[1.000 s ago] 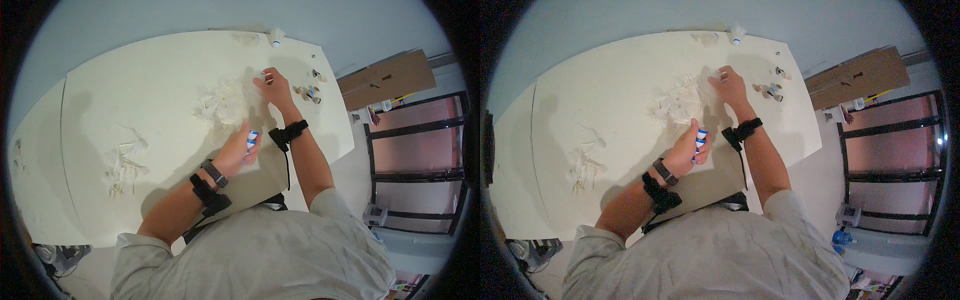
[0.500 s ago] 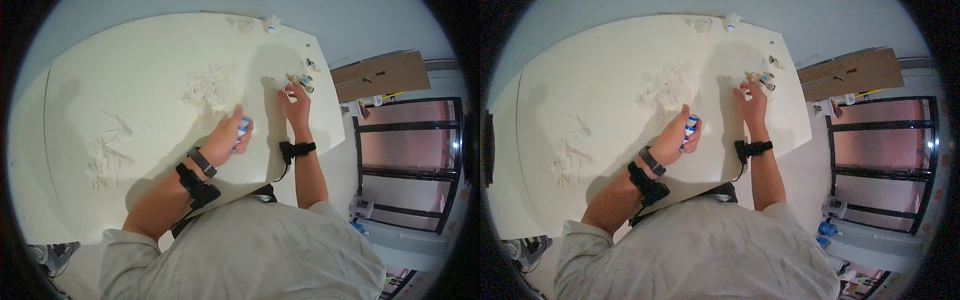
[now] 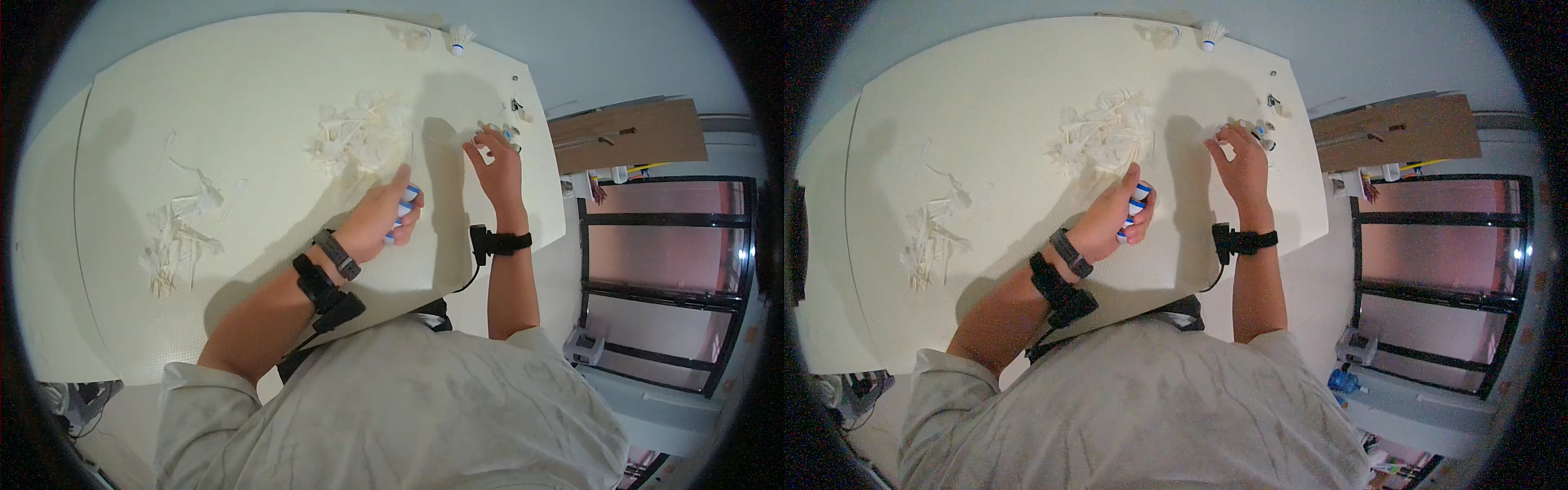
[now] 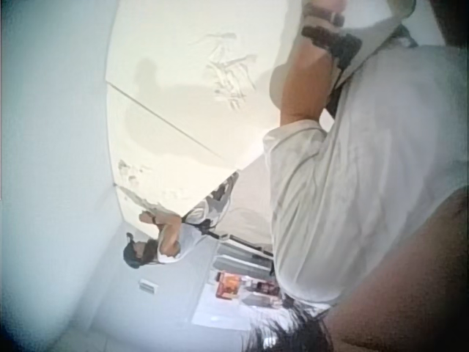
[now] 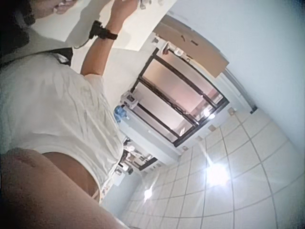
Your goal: The person assembles a shuttlecock by inserting feathers into the base one at a time and then placing the finished shuttlecock into a container.
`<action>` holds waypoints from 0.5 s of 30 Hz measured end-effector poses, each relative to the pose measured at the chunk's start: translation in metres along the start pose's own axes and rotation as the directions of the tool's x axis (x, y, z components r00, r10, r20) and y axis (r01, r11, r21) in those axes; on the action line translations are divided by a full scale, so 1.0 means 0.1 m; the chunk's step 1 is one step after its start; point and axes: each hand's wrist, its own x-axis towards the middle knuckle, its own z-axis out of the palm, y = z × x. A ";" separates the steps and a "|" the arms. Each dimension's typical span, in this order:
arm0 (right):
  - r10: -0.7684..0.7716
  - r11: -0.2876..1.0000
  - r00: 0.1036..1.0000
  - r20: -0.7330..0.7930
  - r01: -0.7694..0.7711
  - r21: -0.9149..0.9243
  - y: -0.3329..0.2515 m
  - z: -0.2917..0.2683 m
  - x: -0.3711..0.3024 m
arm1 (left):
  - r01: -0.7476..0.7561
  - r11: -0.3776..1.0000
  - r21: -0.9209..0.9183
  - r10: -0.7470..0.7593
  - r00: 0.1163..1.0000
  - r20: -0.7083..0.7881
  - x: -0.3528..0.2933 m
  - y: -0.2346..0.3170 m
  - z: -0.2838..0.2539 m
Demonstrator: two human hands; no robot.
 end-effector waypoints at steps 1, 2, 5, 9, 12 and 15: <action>0.045 0.997 0.999 -0.016 -0.044 0.056 -0.07 -0.05 0.00 | -0.002 1.000 0.000 0.002 1.000 -0.002 0.00 0.01 0.00; 0.091 0.990 0.995 -0.029 -0.087 0.113 -0.11 -0.07 0.00 | 0.015 1.000 -0.005 -0.015 1.000 -0.021 -0.01 0.01 0.00; 0.126 0.972 0.990 0.061 -0.135 0.194 -0.06 -0.11 -0.01 | 0.021 1.000 -0.007 -0.022 0.999 -0.039 -0.01 0.02 0.02; 0.052 0.986 0.997 0.051 -0.059 0.153 0.08 0.01 -0.05 | 0.031 0.999 0.016 -0.030 0.999 -0.029 -0.01 0.03 0.04; 0.090 0.991 0.996 -0.009 -0.088 0.105 0.04 -0.02 -0.04 | 0.025 0.997 -0.069 -0.028 0.999 -0.044 0.00 0.01 0.03; 0.077 0.992 0.997 -0.020 -0.075 0.098 0.05 -0.04 -0.03 | 0.027 0.997 -0.067 -0.030 0.998 -0.048 -0.02 0.01 0.03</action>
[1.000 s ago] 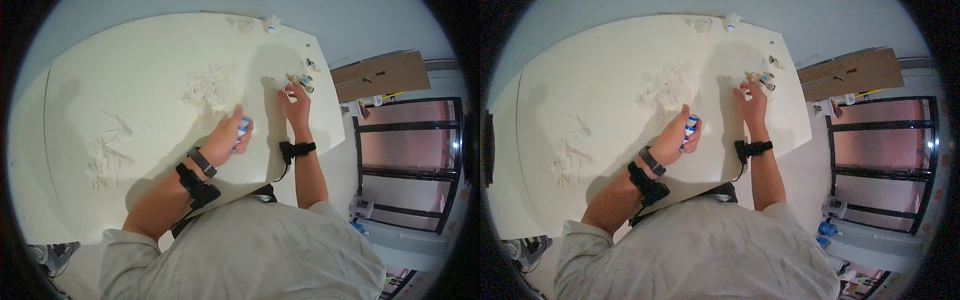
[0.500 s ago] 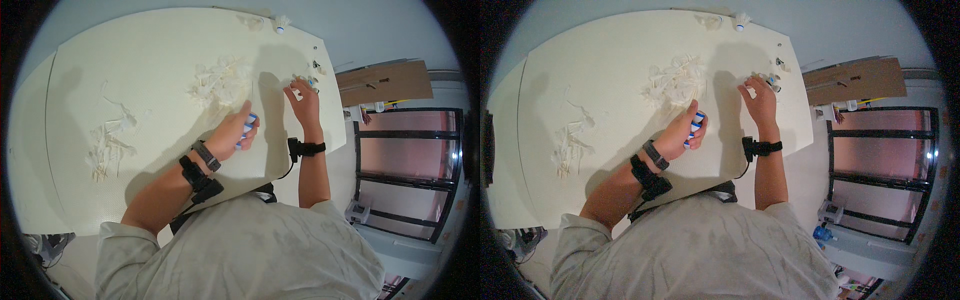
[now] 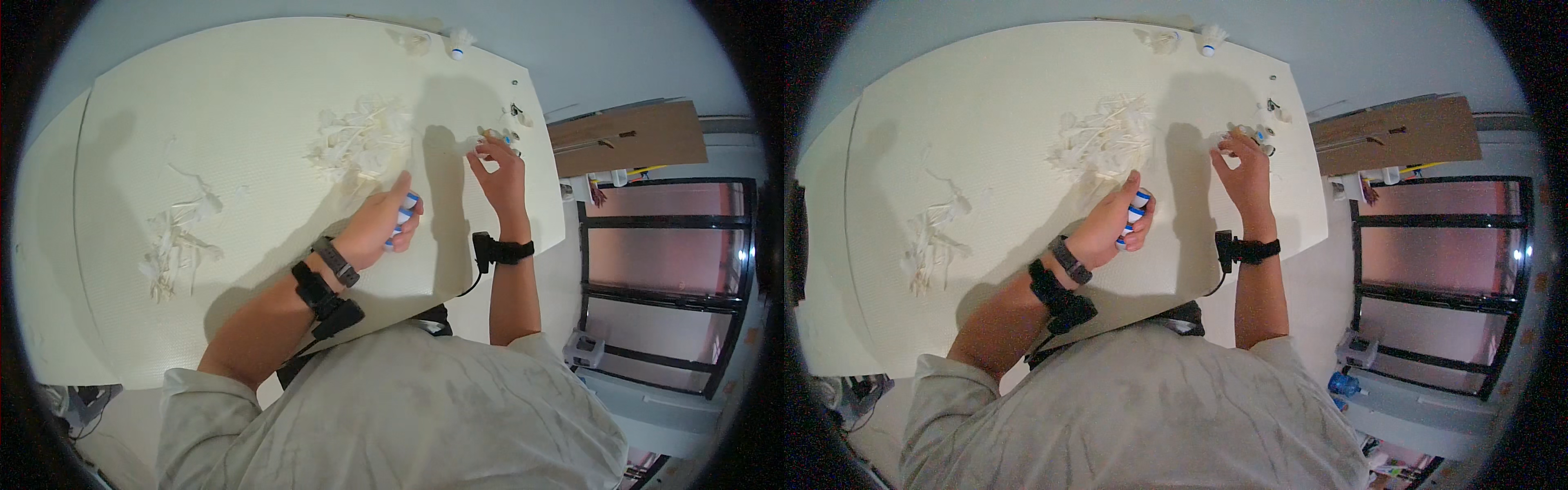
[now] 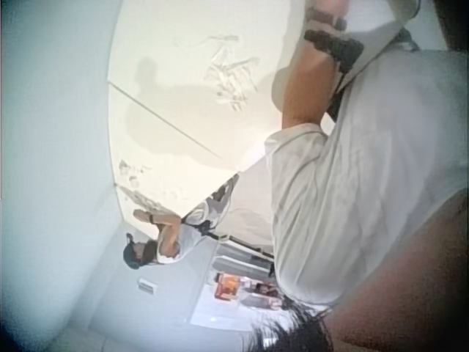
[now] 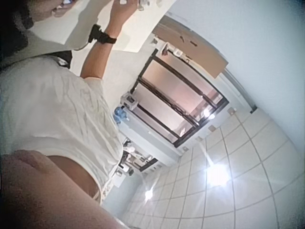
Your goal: The person assembles a shuttlecock by inserting feathers into the base one at a time and then placing the finished shuttlecock into a container.
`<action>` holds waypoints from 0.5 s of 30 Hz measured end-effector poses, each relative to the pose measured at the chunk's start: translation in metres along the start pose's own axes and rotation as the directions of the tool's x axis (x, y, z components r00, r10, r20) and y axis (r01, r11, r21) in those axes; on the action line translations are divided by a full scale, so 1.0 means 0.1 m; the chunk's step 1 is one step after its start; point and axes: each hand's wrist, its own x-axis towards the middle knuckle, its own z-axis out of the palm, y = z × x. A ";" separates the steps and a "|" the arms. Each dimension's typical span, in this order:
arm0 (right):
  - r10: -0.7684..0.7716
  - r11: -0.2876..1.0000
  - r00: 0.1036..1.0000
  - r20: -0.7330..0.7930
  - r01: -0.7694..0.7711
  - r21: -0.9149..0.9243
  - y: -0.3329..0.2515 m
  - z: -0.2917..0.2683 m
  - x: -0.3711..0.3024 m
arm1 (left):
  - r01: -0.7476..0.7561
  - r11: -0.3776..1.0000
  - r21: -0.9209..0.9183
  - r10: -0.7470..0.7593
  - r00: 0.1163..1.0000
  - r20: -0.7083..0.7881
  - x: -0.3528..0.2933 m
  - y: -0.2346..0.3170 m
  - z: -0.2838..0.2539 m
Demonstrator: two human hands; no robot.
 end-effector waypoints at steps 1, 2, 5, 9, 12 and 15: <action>0.044 0.998 0.999 0.033 -0.045 0.051 -0.06 0.01 0.01 | 0.000 1.000 -0.001 0.000 1.000 -0.002 0.00 0.00 -0.01; 0.086 0.991 0.994 0.068 -0.092 0.100 -0.09 0.01 0.01 | 0.000 1.000 -0.005 0.000 1.000 0.000 0.00 -0.01 -0.03; 0.001 1.000 1.000 0.024 -0.001 0.020 -0.01 0.02 0.01 | 0.009 1.000 0.021 -0.010 1.000 0.012 0.03 -0.01 -0.03; -0.018 0.999 0.999 -0.050 0.019 0.032 -0.11 -0.12 0.01 | 0.018 0.999 0.036 -0.019 1.000 0.024 0.03 0.01 -0.02; 0.027 0.990 0.982 -0.186 0.000 0.142 -0.21 -0.30 0.02 | 0.017 0.999 0.045 -0.017 1.000 0.003 0.03 0.01 -0.01; 0.080 0.995 0.984 -0.161 -0.070 0.066 -0.20 -0.32 -0.05 | 0.010 0.998 0.059 -0.010 1.000 0.006 -0.01 0.04 -0.01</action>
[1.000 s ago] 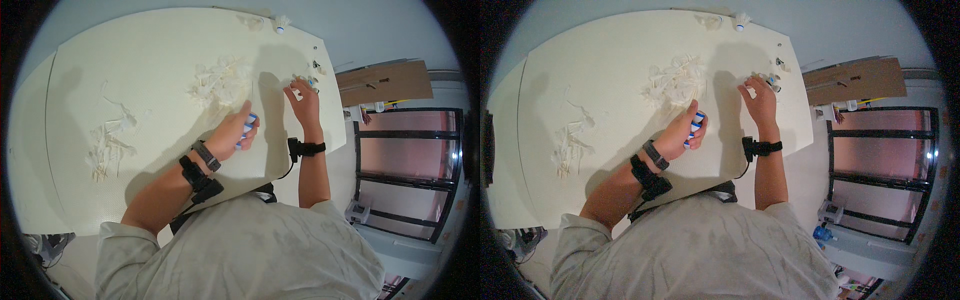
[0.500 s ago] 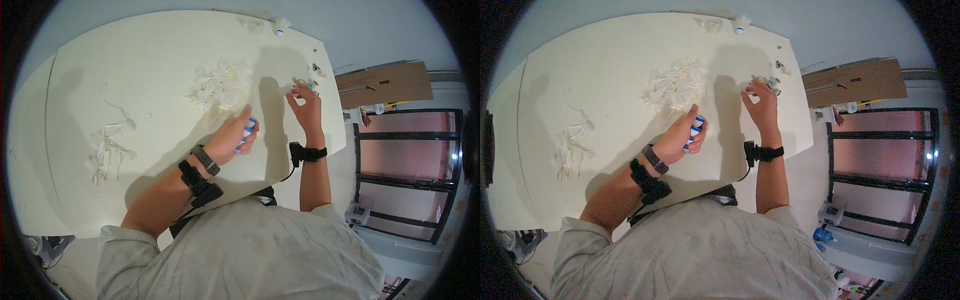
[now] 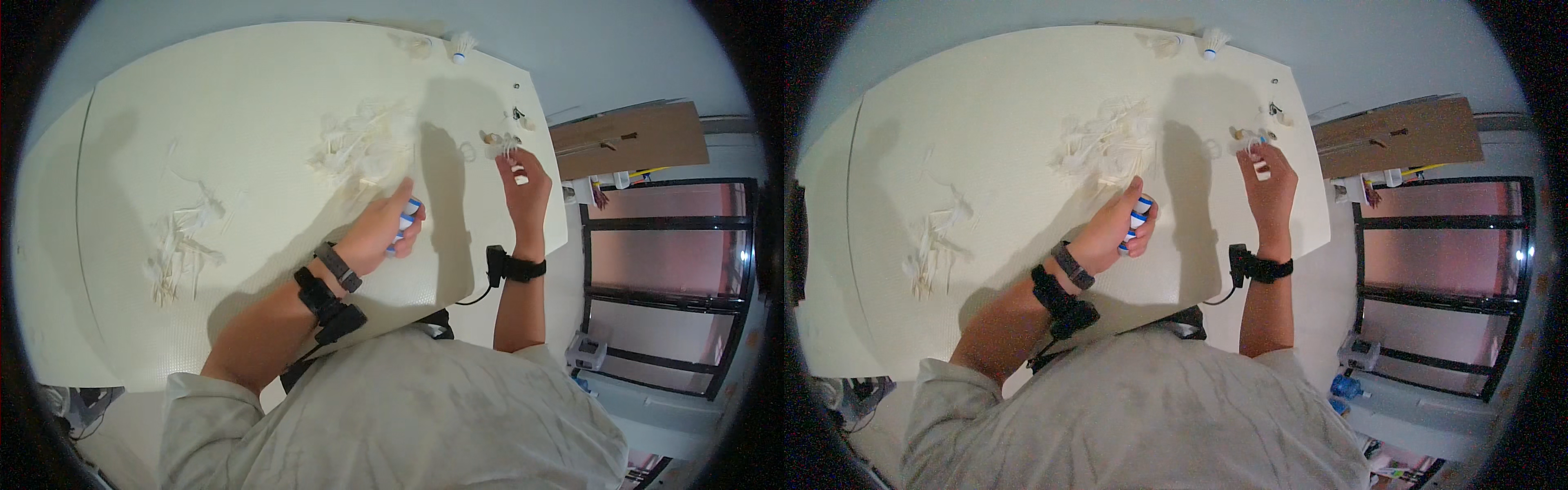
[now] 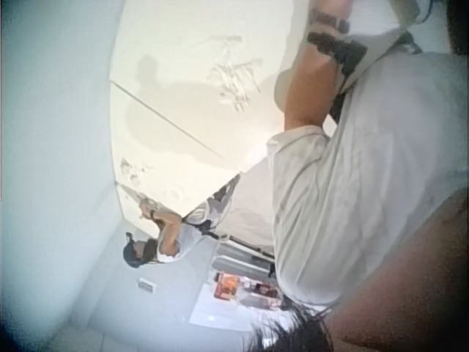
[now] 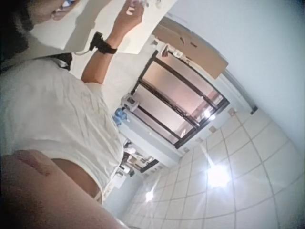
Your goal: The person assembles a shuttlecock by inserting feathers into the base one at a time and then placing the finished shuttlecock into a container.
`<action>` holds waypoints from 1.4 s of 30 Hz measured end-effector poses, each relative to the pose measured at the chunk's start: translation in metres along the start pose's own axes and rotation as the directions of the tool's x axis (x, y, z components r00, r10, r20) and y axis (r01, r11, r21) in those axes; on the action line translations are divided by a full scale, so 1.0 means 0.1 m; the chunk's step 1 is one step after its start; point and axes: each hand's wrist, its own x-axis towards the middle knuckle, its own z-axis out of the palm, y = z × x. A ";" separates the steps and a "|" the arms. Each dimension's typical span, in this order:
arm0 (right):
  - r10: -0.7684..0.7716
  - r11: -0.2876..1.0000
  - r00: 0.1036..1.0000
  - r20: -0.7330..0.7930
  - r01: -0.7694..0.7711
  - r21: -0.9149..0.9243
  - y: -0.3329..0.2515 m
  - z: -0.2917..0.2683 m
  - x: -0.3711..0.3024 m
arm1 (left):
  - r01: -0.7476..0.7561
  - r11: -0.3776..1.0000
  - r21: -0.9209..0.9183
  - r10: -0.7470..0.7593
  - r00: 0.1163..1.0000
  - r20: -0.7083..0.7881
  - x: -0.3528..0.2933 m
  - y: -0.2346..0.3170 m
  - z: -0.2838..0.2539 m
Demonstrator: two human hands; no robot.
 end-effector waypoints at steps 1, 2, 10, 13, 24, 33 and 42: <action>0.014 1.000 1.000 -0.010 -0.014 0.001 0.04 0.02 -0.05 | -0.005 1.000 0.004 0.005 1.000 0.000 0.01 0.00 0.00; 0.009 1.000 1.000 -0.014 -0.009 0.004 0.11 0.04 -0.11 | -0.008 1.000 0.007 0.008 1.000 -0.003 0.02 -0.02 0.00; 0.104 0.995 0.985 0.139 -0.104 -0.006 0.33 0.17 -0.27 | -0.007 1.000 -0.013 0.007 1.000 0.014 0.01 -0.02 0.01; 0.111 0.994 0.984 0.140 -0.110 -0.015 0.29 0.17 -0.24 | -0.002 1.000 -0.018 0.003 1.000 0.016 0.03 -0.04 -0.03; 0.070 0.996 0.983 0.168 -0.077 0.040 0.27 0.15 -0.24 | 0.023 1.000 -0.005 -0.023 1.000 -0.004 0.03 -0.03 0.00; 0.050 0.991 0.986 0.161 -0.070 0.117 0.35 0.16 -0.28 | 0.013 1.000 -0.004 -0.013 1.000 0.005 0.00 -0.02 0.02; 0.081 0.983 0.986 0.148 -0.103 0.151 0.33 0.11 -0.23 | 0.003 1.000 -0.010 -0.003 1.000 0.003 0.01 0.00 0.02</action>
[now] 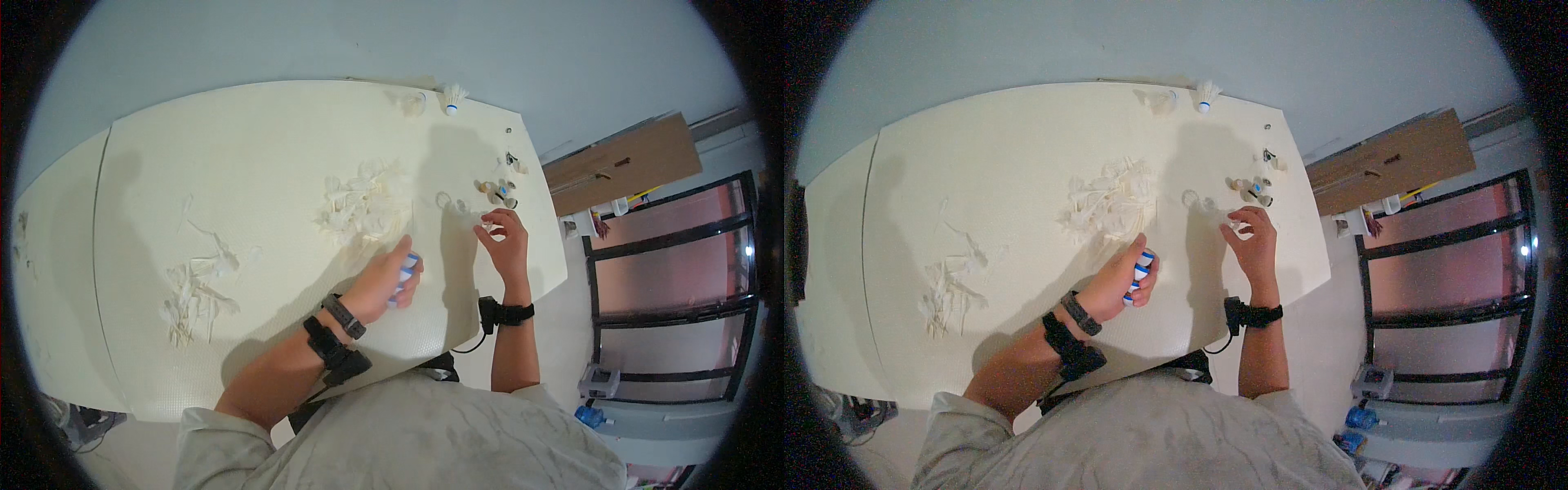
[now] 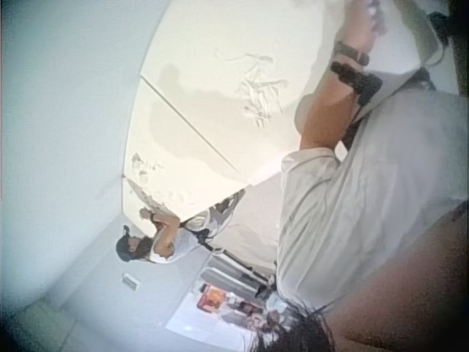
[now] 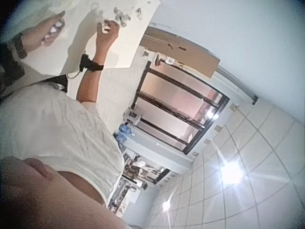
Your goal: The person assembles a shuttlecock by inserting feathers into the base one at a time and then placing the finished shuttlecock into a container.
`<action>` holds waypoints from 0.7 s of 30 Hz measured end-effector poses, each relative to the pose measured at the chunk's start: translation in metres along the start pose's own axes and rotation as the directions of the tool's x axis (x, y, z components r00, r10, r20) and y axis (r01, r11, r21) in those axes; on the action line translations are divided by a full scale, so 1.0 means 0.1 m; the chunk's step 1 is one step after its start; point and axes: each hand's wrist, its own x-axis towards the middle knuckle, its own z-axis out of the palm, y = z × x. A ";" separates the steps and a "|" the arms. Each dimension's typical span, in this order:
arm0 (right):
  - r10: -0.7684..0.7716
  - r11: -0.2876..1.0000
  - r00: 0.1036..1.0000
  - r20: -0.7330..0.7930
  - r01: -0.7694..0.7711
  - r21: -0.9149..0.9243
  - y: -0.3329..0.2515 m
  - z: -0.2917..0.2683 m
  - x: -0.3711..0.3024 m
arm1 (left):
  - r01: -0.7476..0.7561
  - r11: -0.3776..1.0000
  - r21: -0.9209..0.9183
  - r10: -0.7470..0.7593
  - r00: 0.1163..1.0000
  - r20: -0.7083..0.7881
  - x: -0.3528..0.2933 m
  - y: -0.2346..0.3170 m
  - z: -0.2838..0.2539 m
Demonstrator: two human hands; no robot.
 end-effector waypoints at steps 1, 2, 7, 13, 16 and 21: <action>0.002 1.000 1.000 -0.002 -0.002 -0.001 -0.01 -0.02 -0.01 | 0.002 1.000 0.000 -0.002 1.000 0.002 0.00 -0.01 0.00; -0.002 1.000 1.000 0.003 0.002 -0.009 -0.02 -0.03 -0.01 | 0.011 1.000 -0.008 -0.011 1.000 0.005 0.01 -0.02 0.00; 0.005 0.998 1.000 -0.015 -0.004 0.060 -0.05 -0.09 0.01 | 0.025 0.999 -0.021 -0.026 1.000 -0.009 0.01 -0.02 0.00; 0.038 0.992 0.983 -0.179 -0.016 0.127 -0.07 -0.30 0.05 | 0.019 1.000 -0.021 -0.020 1.000 -0.009 0.01 -0.04 -0.02; 0.057 0.998 0.982 -0.182 -0.053 0.026 0.07 -0.36 0.00 | -0.004 1.000 0.019 0.004 1.000 0.014 0.02 -0.04 -0.03; 0.115 0.993 0.993 0.038 -0.115 0.002 0.31 -0.22 -0.18 | 0.019 0.999 0.026 -0.019 1.000 -0.001 0.03 -0.05 -0.03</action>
